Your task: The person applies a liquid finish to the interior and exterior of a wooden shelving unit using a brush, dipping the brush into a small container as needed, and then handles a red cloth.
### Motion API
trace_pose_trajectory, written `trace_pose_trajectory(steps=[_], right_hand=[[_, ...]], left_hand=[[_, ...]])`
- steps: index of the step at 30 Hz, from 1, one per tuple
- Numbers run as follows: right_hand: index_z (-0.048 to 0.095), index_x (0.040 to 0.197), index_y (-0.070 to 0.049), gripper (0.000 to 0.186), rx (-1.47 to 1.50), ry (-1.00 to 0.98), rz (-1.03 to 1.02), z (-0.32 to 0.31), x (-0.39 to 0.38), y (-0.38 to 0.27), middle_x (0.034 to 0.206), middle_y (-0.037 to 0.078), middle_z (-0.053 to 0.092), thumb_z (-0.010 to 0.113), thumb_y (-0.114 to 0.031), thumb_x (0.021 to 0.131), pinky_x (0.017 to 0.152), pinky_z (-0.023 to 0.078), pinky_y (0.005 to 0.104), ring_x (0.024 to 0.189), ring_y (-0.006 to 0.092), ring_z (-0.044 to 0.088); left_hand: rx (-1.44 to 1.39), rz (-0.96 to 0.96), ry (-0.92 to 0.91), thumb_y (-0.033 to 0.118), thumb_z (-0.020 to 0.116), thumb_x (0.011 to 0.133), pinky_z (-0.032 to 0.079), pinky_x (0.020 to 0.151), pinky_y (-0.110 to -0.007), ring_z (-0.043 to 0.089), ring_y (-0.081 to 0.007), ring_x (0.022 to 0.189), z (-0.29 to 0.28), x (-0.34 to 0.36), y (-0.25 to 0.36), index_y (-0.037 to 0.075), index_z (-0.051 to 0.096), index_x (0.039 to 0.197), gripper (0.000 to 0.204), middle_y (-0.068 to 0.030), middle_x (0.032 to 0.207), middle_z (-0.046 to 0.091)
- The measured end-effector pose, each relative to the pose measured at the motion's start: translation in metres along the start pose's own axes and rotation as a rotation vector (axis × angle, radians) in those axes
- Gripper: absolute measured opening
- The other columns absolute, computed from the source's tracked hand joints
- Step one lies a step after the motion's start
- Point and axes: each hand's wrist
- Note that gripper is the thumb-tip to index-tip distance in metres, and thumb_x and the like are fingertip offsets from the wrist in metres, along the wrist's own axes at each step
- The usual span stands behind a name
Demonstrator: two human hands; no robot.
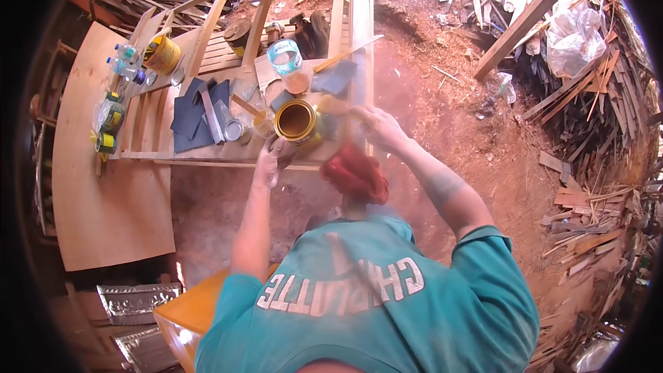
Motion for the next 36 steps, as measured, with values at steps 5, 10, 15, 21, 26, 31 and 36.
trace_pose_trajectory(steps=[5,10,15,21,26,31,36], right_hand=[[0.056,0.128,-0.014,0.04,0.029,0.065,-0.032,0.026,-0.005,0.038,0.122,0.016,0.061,0.058,-0.016,0.088,0.095,0.049,0.0456,0.114,0.0378,0.058],[0.057,0.126,-0.008,0.039,0.073,0.186,0.034,0.015,-0.013,0.019,0.119,0.017,0.062,0.058,-0.011,0.087,0.092,0.049,0.0448,0.111,0.0375,0.059],[0.055,0.13,-0.006,0.043,0.167,0.316,-0.124,-0.018,0.0,-0.04,0.101,0.018,0.061,0.059,-0.005,0.087,0.079,0.052,0.044,0.091,0.037,0.062],[0.056,0.127,-0.009,0.041,0.099,0.116,-0.278,0.002,0.025,-0.075,0.105,0.017,0.061,0.06,-0.006,0.086,0.086,0.05,0.0447,0.099,0.0372,0.06],[0.054,0.132,-0.01,0.047,-0.068,0.264,-0.221,0.002,0.006,-0.064,0.109,0.014,0.062,0.066,-0.013,0.088,0.094,0.048,0.0425,0.104,0.0343,0.06],[0.063,0.112,-0.005,0.031,-0.053,0.196,0.274,-0.005,-0.069,-0.044,0.11,0.016,0.06,0.07,-0.023,0.087,0.095,0.047,0.0443,0.109,0.0346,0.057],[0.064,0.104,-0.003,0.023,-0.209,0.132,0.329,0.035,-0.117,-0.06,0.102,0.015,0.061,0.068,-0.019,0.088,0.092,0.048,0.0389,0.099,0.0336,0.061]], left_hand=[[-0.076,0.08,0.208,0.042,0.071,0.09,0.048,0.09,-0.042,0.059,-0.0225,0.109,-0.01,-0.035,-0.027,0.006,0.036,0.147,0.076,-0.01,0.136,0.051],[-0.137,-0.002,0.238,0.036,0.07,0.09,0.05,0.086,-0.041,0.062,-0.0235,0.097,-0.027,-0.092,-0.06,0.006,0.04,0.142,0.067,-0.0091,0.127,0.053],[-0.067,-0.089,0.284,0.032,0.07,0.09,0.052,0.081,-0.038,0.064,-0.0239,0.091,-0.03,-0.114,-0.095,0.007,0.044,0.138,0.06,-0.0092,0.122,0.053],[0.135,-0.085,0.167,0.029,0.072,0.09,0.053,0.073,-0.031,0.063,-0.0192,0.088,-0.025,-0.109,-0.099,0.0,0.053,0.13,0.053,-0.0124,0.123,0.057],[0.316,0.02,0.168,0.026,0.07,0.092,0.053,0.065,-0.026,0.062,-0.0127,0.075,-0.032,-0.101,-0.12,-0.002,0.058,0.125,0.045,-0.0101,0.107,0.066],[0.273,-0.015,0.074,0.024,0.071,0.09,0.05,0.091,-0.033,0.062,-0.0207,0.106,-0.024,-0.114,-0.121,-0.004,0.06,0.125,0.046,-0.0141,0.117,0.067],[0.464,0.044,-0.066,0.026,0.069,0.09,0.049,0.094,-0.033,0.062,-0.0206,0.109,-0.007,-0.105,-0.127,-0.005,0.062,0.122,0.045,-0.0163,0.117,0.067]])
Point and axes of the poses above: each hand's wrist, its own x-axis towards the middle knuckle, its own z-axis out of the palm, y = z × x
